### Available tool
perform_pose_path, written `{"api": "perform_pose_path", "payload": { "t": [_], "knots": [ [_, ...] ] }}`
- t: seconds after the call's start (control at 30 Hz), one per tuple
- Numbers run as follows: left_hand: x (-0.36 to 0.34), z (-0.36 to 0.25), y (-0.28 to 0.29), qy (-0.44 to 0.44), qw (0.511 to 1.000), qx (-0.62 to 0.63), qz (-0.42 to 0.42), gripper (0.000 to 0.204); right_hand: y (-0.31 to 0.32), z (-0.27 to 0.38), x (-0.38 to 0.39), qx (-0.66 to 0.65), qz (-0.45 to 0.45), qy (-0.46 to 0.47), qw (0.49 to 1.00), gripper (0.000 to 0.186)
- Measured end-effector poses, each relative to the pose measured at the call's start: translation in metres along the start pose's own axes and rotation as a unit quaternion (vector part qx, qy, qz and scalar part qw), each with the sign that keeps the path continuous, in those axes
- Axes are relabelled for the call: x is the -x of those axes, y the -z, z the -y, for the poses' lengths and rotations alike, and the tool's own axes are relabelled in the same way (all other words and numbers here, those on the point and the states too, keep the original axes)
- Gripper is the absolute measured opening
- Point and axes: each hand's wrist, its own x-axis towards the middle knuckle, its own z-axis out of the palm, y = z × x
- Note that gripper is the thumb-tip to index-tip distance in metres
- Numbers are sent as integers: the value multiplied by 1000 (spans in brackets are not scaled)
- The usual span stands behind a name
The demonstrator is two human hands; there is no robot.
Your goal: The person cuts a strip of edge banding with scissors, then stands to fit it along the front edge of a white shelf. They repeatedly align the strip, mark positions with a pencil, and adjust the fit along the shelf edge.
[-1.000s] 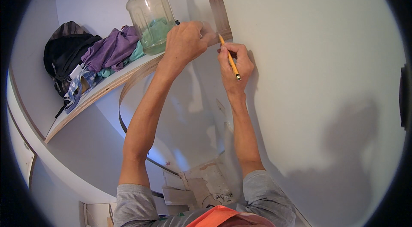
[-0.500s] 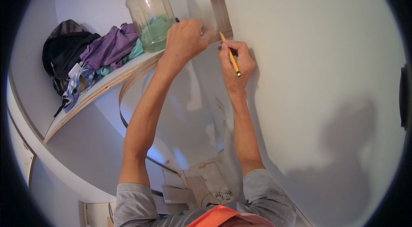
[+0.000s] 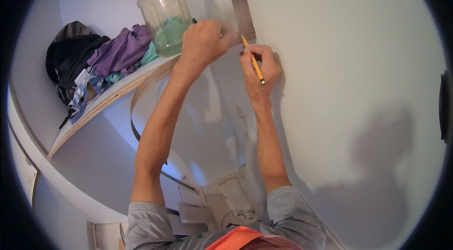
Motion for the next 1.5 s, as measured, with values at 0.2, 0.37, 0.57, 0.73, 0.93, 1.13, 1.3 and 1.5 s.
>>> {"api": "perform_pose_path", "payload": {
  "t": [0.2,0.37,0.57,0.73,0.93,1.13,1.3,1.5],
  "knots": [
    [0,-1,2,19,1000,5,22,21,0,2,0,3,0,-8,1000,12],
    [0,-2,4,21,999,-15,25,20,1,3,0,-2,5,-13,1000,11],
    [1,-1,3,17,1000,9,17,20,0,3,0,3,3,9,1000,11],
    [1,0,3,15,1000,7,14,20,-1,3,0,9,-1,8,1000,11],
    [2,0,3,14,1000,6,20,20,2,1,7,1,-8,3,1000,11],
    [3,-3,6,7,1000,17,11,21,38,7,32,41,0,99,994,9],
    [6,1,4,-8,999,36,2,21,78,11,60,42,18,158,986,16],
    [5,8,3,-5,998,54,10,21,105,15,61,89,127,210,965,23]
  ]
}}
